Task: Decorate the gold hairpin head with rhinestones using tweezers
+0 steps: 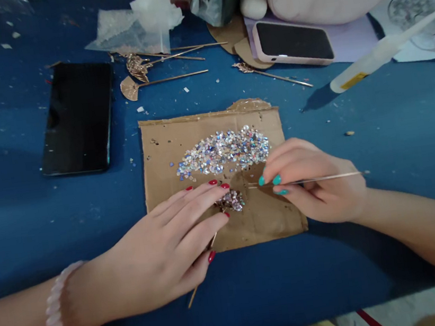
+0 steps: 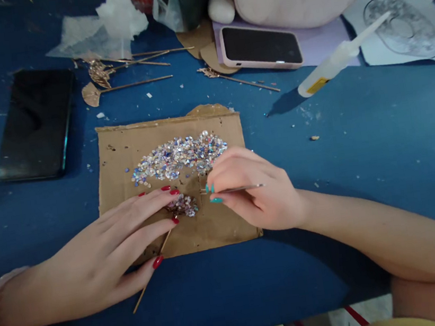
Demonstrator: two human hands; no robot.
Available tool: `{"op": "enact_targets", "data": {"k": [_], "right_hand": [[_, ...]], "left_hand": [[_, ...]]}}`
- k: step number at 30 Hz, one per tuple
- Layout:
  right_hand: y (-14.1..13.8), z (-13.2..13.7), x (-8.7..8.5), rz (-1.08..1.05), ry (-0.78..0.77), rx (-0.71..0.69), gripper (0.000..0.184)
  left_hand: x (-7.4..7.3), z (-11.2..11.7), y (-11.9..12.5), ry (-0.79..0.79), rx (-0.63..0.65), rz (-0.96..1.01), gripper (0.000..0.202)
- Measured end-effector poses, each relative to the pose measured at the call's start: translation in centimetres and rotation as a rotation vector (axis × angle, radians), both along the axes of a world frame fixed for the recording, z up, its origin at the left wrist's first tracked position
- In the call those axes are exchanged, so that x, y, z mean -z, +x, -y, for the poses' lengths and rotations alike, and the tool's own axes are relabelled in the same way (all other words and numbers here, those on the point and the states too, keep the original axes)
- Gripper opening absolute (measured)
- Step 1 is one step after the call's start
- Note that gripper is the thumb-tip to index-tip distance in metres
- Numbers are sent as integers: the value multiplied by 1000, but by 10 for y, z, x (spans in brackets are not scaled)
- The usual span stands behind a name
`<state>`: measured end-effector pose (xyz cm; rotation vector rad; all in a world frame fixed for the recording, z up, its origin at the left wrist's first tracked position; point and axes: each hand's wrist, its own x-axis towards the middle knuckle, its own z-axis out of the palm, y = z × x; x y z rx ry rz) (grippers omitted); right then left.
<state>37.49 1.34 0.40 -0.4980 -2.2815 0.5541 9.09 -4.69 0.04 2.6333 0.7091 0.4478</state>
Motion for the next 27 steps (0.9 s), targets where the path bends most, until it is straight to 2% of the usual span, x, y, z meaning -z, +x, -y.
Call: {"op": "enact_targets", "data": {"k": [9,27], "right_hand": [[-2,-3,9,-14,90,147,17],[0,-3,6,39,54,77,20]], "left_hand": [[-1,-2,1,0,-6,3,34],[-1,-1,0,7,-12,-11,34]]}}
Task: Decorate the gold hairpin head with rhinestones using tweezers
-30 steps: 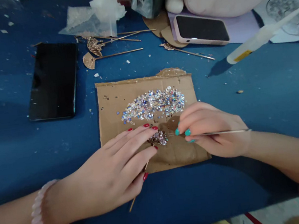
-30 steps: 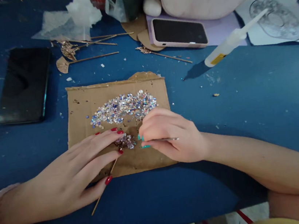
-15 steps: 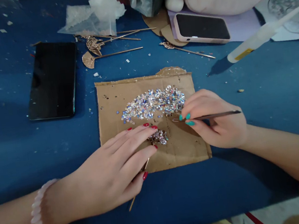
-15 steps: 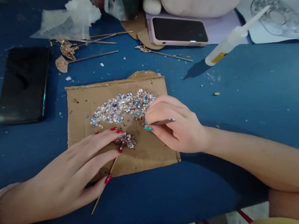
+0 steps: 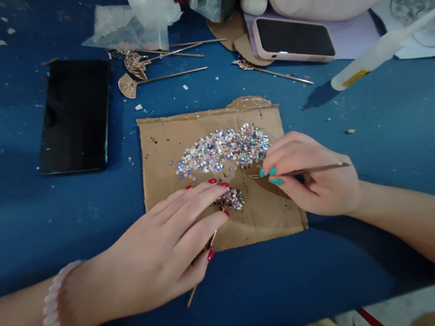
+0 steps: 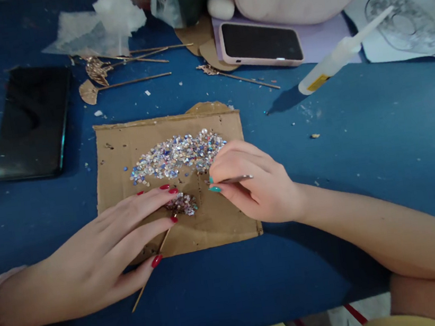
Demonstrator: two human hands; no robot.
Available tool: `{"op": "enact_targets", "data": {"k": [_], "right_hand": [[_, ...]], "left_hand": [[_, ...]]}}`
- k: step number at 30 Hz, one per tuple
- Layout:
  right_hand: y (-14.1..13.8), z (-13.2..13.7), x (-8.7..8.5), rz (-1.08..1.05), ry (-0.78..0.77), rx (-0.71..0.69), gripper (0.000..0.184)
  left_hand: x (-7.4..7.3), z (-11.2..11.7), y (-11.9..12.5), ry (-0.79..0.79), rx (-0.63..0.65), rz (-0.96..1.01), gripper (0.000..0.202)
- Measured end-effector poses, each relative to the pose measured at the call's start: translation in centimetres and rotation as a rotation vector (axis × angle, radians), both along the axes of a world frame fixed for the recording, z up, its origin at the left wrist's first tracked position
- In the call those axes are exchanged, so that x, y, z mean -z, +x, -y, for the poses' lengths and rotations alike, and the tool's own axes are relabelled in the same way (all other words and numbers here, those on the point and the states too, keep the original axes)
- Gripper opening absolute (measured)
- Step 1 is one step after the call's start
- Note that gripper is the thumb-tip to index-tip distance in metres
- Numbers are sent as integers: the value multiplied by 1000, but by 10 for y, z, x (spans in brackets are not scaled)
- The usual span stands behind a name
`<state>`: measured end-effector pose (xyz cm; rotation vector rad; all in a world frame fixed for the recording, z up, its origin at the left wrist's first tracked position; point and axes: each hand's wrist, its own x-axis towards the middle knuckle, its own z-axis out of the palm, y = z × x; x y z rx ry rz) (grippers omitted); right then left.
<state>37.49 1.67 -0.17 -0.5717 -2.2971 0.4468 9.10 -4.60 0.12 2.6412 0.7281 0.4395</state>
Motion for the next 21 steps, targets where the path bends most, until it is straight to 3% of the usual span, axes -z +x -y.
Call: {"op": "enact_targets", "data": {"k": [8,21], "right_hand": [[0,0,-1,15,-33,-48,20],[0,-1,0,-3,-42,-8,19]], "left_hand": [[1,1,0,-8,-6,-3,33],[0,0,0,1,4,-2,36]]}}
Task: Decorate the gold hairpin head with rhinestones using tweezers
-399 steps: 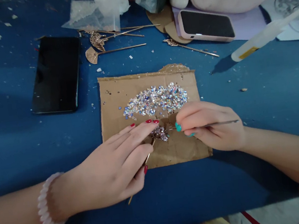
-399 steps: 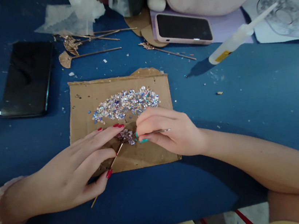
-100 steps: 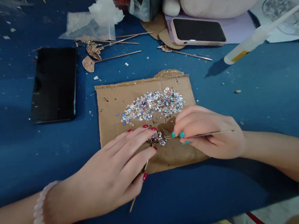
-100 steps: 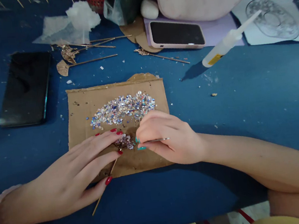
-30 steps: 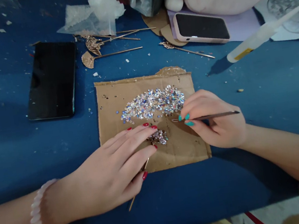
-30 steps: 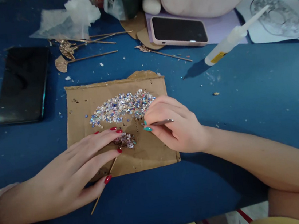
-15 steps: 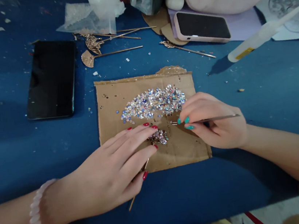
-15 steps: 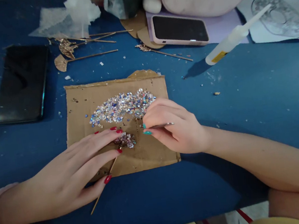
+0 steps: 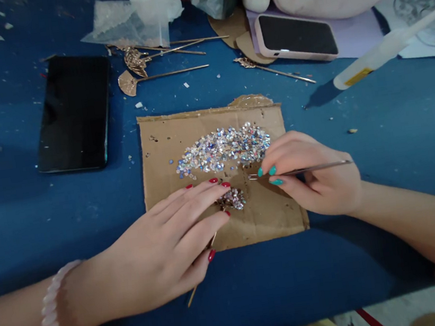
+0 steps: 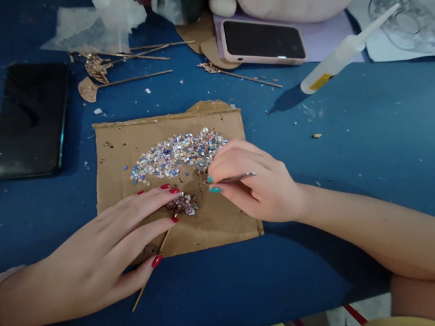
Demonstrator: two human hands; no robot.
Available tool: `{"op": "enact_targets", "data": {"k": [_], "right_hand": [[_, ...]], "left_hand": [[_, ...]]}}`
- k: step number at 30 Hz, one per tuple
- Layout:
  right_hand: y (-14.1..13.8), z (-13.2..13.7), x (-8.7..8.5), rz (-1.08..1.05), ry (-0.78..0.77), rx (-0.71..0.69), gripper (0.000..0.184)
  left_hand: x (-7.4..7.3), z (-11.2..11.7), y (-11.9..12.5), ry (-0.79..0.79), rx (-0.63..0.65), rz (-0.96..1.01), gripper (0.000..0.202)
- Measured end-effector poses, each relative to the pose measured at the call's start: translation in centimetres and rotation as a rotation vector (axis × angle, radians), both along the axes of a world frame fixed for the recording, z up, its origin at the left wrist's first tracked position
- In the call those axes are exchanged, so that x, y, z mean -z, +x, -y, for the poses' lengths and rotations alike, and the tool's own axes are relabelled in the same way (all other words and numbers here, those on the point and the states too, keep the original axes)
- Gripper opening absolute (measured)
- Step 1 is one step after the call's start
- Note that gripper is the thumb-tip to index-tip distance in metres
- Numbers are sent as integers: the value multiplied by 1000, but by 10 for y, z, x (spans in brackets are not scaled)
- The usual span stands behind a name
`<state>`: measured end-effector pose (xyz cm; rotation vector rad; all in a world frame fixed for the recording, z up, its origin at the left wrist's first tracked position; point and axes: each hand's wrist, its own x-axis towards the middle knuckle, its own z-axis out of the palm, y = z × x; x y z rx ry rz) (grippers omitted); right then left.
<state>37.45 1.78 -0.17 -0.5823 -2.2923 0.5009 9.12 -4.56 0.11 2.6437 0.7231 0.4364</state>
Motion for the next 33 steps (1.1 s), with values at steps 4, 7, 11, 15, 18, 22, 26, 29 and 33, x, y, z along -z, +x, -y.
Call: {"op": "enact_targets", "data": {"k": [4,7,11,15,18,22,26,29,33], "right_hand": [[0,1,0,-2,-6,4,18],[0,1,0,-8,-3,-6,18],[0,0,-1,3,-1,-9,16],[0,-2,-2,25,-2,-21,15],[1,-2,-2,31,-1,-28,15],[1,-2,-2,12,1,-29,15],[0,-3,-1,4,-16,-23,14],[-1,-3,-1,2,-22,-19,15],[-1,-3,-1,-4,-16,-16,15]], "left_hand": [[0,0,0,0,0,6,36],[0,0,0,-9,1,6,36],[-1,1,-1,-8,2,4,36],[0,1,-1,-12,3,-2,36],[1,1,-1,-8,3,-2,36],[1,0,-1,-3,4,1,37],[1,0,0,5,-2,2,38],[1,0,0,9,-6,13,38],[1,0,0,9,-2,14,39]]}}
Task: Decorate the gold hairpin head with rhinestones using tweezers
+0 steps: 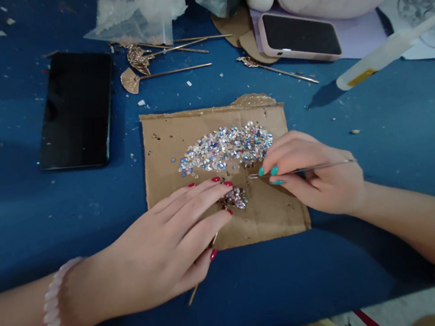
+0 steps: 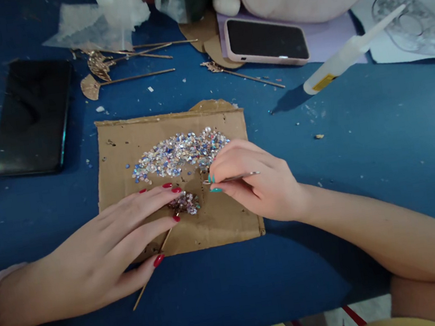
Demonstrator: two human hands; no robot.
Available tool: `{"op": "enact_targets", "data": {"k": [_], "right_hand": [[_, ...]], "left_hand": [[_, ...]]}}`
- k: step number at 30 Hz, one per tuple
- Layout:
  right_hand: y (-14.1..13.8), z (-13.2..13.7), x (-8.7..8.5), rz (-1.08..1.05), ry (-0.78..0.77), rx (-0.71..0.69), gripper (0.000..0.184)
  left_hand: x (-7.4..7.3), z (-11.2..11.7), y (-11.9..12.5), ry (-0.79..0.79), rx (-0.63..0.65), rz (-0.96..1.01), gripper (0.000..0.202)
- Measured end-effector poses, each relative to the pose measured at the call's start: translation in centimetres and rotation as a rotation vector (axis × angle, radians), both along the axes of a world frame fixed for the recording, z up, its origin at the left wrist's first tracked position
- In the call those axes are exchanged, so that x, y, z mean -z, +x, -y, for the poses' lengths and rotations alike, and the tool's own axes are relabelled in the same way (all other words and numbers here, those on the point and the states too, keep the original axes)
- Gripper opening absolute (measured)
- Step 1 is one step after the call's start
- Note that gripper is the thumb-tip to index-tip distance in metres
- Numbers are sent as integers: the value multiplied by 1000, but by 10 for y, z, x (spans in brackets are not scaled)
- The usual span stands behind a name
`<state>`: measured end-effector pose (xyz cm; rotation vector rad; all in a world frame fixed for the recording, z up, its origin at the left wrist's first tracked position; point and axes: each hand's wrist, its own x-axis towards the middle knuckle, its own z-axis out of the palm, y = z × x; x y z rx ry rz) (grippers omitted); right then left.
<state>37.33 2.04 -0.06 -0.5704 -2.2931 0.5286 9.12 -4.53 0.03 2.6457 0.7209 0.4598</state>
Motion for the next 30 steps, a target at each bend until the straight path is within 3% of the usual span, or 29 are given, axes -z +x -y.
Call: {"op": "enact_targets", "data": {"k": [12,18,30], "right_hand": [[-1,3,-7,-28,-41,-24,12],[-9,10,-16,84,-83,-48,10],[-16,13,-11,9,-82,-39,9]], "left_hand": [[1,0,0,-1,-2,3,37],[2,1,2,14,-11,21,34],[2,0,4,0,-7,30,36]]}}
